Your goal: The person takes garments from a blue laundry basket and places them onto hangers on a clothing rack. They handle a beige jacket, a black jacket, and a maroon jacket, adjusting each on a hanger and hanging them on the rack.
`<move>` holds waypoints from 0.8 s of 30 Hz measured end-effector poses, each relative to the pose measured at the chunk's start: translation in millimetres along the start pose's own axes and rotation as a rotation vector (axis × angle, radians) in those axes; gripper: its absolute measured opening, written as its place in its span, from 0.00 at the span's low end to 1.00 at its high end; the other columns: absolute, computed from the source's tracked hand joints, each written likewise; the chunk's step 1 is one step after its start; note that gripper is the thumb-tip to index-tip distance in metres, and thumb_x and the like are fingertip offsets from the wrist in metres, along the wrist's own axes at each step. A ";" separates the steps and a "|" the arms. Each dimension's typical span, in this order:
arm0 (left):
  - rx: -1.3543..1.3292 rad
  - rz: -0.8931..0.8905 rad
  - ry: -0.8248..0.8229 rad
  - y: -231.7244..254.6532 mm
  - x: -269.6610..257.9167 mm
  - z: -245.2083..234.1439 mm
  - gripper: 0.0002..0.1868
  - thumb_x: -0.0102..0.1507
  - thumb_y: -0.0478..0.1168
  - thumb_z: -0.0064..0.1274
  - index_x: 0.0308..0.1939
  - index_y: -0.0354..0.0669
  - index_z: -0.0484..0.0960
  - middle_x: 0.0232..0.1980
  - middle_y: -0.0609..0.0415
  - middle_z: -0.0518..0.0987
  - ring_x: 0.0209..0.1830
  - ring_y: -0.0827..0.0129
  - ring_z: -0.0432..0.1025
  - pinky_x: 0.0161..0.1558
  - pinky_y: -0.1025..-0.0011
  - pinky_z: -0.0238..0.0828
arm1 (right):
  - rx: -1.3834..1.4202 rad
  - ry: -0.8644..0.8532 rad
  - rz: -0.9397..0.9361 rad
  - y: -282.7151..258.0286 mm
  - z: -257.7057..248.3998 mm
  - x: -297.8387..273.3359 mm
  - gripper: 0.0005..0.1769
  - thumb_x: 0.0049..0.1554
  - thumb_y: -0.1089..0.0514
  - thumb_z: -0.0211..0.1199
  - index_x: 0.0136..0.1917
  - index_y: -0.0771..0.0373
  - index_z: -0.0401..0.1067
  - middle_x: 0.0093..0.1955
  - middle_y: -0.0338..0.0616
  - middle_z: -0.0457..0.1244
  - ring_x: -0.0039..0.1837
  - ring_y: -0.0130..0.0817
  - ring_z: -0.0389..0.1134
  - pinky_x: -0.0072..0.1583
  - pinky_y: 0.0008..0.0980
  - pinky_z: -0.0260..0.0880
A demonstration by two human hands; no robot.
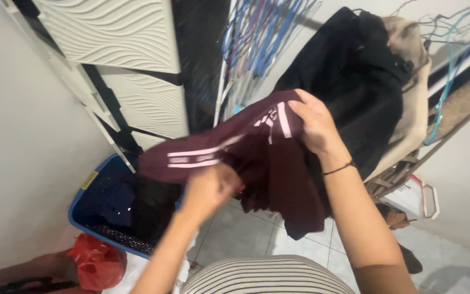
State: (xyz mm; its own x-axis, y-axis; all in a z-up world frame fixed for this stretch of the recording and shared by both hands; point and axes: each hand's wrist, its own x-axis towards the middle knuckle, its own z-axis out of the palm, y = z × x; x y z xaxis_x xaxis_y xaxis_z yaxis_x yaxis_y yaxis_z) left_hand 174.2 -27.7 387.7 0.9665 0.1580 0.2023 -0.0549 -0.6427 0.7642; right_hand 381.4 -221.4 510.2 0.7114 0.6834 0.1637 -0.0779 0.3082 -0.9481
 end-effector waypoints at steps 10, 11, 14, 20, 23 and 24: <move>-2.233 -0.109 -0.473 -58.6 -22.7 228.5 0.13 0.79 0.38 0.43 0.55 0.26 0.75 0.44 0.35 0.78 0.41 0.46 0.74 0.38 0.51 0.72 | -0.617 -0.276 0.182 84.0 -1.0 -12.8 0.18 0.63 0.57 0.58 0.63 0.69 0.71 0.52 0.43 0.69 0.53 0.29 0.68 0.56 0.30 0.69; -2.134 -0.167 -0.439 -53.8 -22.3 223.5 0.14 0.78 0.39 0.43 0.55 0.28 0.75 0.45 0.37 0.79 0.43 0.49 0.75 0.41 0.53 0.72 | -0.727 -0.376 0.232 89.0 -3.8 -19.1 0.19 0.63 0.56 0.59 0.63 0.68 0.71 0.51 0.43 0.69 0.53 0.30 0.67 0.55 0.31 0.70; -1.950 -0.358 -0.206 -19.4 -18.6 181.3 0.16 0.74 0.44 0.43 0.54 0.34 0.78 0.49 0.44 0.81 0.48 0.57 0.76 0.50 0.60 0.73 | -0.679 -0.406 0.224 84.0 -24.9 -49.8 0.20 0.64 0.53 0.57 0.64 0.66 0.71 0.58 0.44 0.70 0.61 0.31 0.71 0.63 0.30 0.70; -1.822 -0.469 0.143 37.9 3.2 124.6 0.19 0.69 0.50 0.43 0.55 0.41 0.78 0.56 0.51 0.81 0.58 0.64 0.75 0.61 0.64 0.70 | -0.407 -0.345 -0.164 58.5 -43.6 -149.4 0.53 0.56 0.47 0.74 0.80 0.66 0.45 0.76 0.56 0.53 0.76 0.42 0.55 0.72 0.35 0.54; -1.848 -0.416 0.179 38.9 6.2 132.7 0.21 0.69 0.51 0.47 0.60 0.43 0.74 0.61 0.50 0.75 0.61 0.61 0.70 0.64 0.61 0.66 | -0.793 -0.122 -0.008 96.6 -30.8 -175.1 0.52 0.47 0.49 0.75 0.76 0.70 0.53 0.71 0.57 0.59 0.70 0.45 0.61 0.68 0.36 0.59; -1.853 -0.382 0.190 36.2 5.9 135.4 0.22 0.69 0.52 0.48 0.61 0.44 0.73 0.62 0.49 0.73 0.63 0.60 0.69 0.64 0.60 0.65 | -0.858 -0.015 0.143 107.7 -37.1 -181.0 0.42 0.51 0.49 0.72 0.72 0.67 0.60 0.66 0.54 0.64 0.67 0.42 0.65 0.65 0.34 0.63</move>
State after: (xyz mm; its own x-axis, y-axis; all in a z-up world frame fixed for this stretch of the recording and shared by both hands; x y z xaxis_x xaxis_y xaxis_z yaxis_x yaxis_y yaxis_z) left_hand 211.9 -151.5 333.6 0.9608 0.2293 -0.1556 -0.1622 0.9206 0.3552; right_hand 270.2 -336.5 368.3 0.7255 0.6877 0.0250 0.3916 -0.3827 -0.8368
